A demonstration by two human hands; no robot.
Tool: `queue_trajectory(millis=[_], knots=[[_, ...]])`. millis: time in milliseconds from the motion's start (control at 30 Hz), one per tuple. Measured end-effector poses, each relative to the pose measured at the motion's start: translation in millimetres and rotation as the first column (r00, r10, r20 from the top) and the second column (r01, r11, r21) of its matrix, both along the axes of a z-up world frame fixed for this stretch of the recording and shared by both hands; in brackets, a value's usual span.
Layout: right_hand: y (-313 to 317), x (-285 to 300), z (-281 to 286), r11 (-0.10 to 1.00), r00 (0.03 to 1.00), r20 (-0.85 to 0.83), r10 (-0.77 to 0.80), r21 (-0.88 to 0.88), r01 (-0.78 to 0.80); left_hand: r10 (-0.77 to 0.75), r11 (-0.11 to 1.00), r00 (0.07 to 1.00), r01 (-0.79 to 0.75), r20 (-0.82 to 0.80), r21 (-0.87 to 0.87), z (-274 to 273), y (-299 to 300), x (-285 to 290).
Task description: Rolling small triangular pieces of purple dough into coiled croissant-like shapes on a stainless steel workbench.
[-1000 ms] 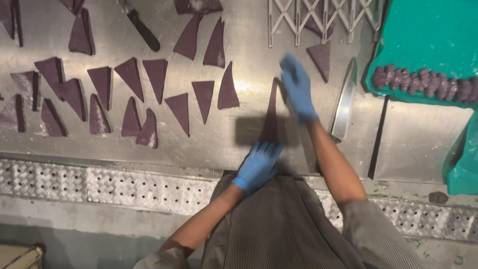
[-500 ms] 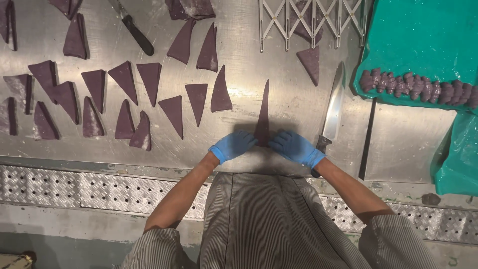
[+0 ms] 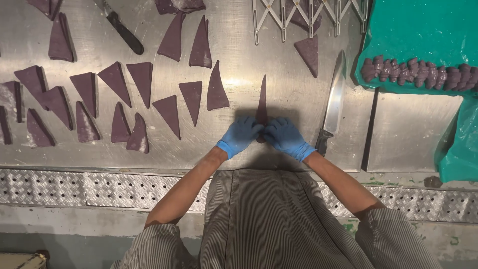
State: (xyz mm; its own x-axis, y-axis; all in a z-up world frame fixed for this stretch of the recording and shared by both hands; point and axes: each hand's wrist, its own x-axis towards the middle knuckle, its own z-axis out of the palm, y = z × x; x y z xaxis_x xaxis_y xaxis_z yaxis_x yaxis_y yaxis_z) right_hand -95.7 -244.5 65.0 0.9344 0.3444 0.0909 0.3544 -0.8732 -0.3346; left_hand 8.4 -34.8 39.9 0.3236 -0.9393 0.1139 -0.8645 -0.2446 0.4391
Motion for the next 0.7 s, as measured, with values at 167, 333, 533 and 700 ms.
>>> queue_trajectory(millis=[167,333,533,700], knots=[[-1,-12,-2,0.995,0.997,-0.015,-0.078,0.062,0.079,0.280,0.959,0.924,-0.259,-0.261,0.112,46,-6,10],[-4,-43,-5,0.945,0.971,-0.084,-0.224,0.225,0.237,0.262,0.936,0.943,-0.300,-0.204,-0.185,19,31,-11],[9,-24,18,0.997,0.997,-0.028,-0.076,0.017,0.076,0.064,0.998,0.993,-0.065,0.103,0.012,1,21,-25],[7,-11,12,0.995,0.994,-0.040,-0.101,0.005,0.101,-0.046,0.999,0.996,0.045,0.074,0.023,7,3,-5]])
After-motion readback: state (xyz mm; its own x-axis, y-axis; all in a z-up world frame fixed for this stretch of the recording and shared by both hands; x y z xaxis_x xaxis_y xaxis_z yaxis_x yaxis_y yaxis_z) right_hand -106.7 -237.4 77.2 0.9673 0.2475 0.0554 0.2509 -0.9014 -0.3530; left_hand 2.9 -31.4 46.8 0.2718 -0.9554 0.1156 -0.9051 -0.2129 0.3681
